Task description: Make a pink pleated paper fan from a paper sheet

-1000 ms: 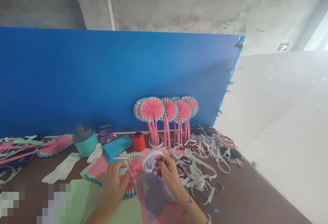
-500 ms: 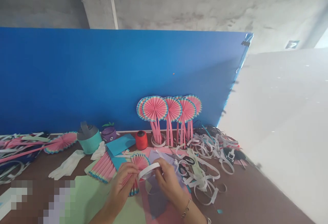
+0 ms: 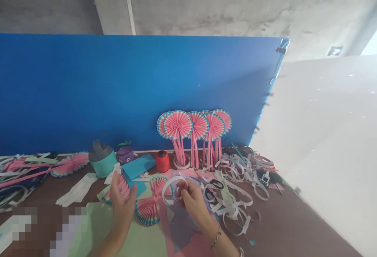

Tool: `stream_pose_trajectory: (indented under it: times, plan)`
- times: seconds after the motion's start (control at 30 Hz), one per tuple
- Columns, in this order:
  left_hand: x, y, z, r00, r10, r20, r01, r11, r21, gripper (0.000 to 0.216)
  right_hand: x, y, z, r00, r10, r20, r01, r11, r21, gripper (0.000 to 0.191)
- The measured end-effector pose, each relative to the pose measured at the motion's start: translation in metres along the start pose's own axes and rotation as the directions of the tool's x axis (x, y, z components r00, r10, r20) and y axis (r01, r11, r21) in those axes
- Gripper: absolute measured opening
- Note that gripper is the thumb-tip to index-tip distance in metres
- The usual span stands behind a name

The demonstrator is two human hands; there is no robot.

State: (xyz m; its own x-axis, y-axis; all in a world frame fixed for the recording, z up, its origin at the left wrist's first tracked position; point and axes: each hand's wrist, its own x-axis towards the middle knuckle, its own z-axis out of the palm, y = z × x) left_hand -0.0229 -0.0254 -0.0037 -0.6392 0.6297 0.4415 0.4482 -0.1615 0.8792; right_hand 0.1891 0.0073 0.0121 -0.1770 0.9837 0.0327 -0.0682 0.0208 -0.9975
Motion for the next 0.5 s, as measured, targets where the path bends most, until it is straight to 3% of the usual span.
stream_pose_trajectory:
  times: [0.07,0.13,0.27,0.4,0.5]
  plan:
    - [-0.006,0.003,0.0,0.989,0.131,0.072,-0.131,0.991,0.002,0.057,0.0,0.003,-0.001,1.0,0.01,0.029,-0.01,1.0,-0.014,0.027]
    - [-0.014,0.009,-0.001,0.947,0.23,0.222,-0.222,0.973,-0.061,0.045,0.0,0.006,-0.001,0.999,0.007,0.052,-0.005,1.0,-0.029,0.027]
    - [-0.027,0.018,-0.003,0.853,0.282,0.439,-0.222,0.958,-0.183,0.037,-0.002,0.007,-0.001,0.995,-0.079,0.065,0.086,0.99,-0.114,0.025]
    - [-0.028,0.018,-0.001,0.833,0.28,0.476,-0.23,0.96,-0.163,0.025,-0.008,-0.002,-0.001,0.977,-0.191,0.092,0.21,0.927,-0.31,0.018]
    - [-0.025,0.017,0.0,0.857,0.274,0.435,-0.235,0.961,-0.143,0.02,-0.013,-0.006,0.0,0.957,-0.269,0.108,0.289,0.863,-0.414,0.016]
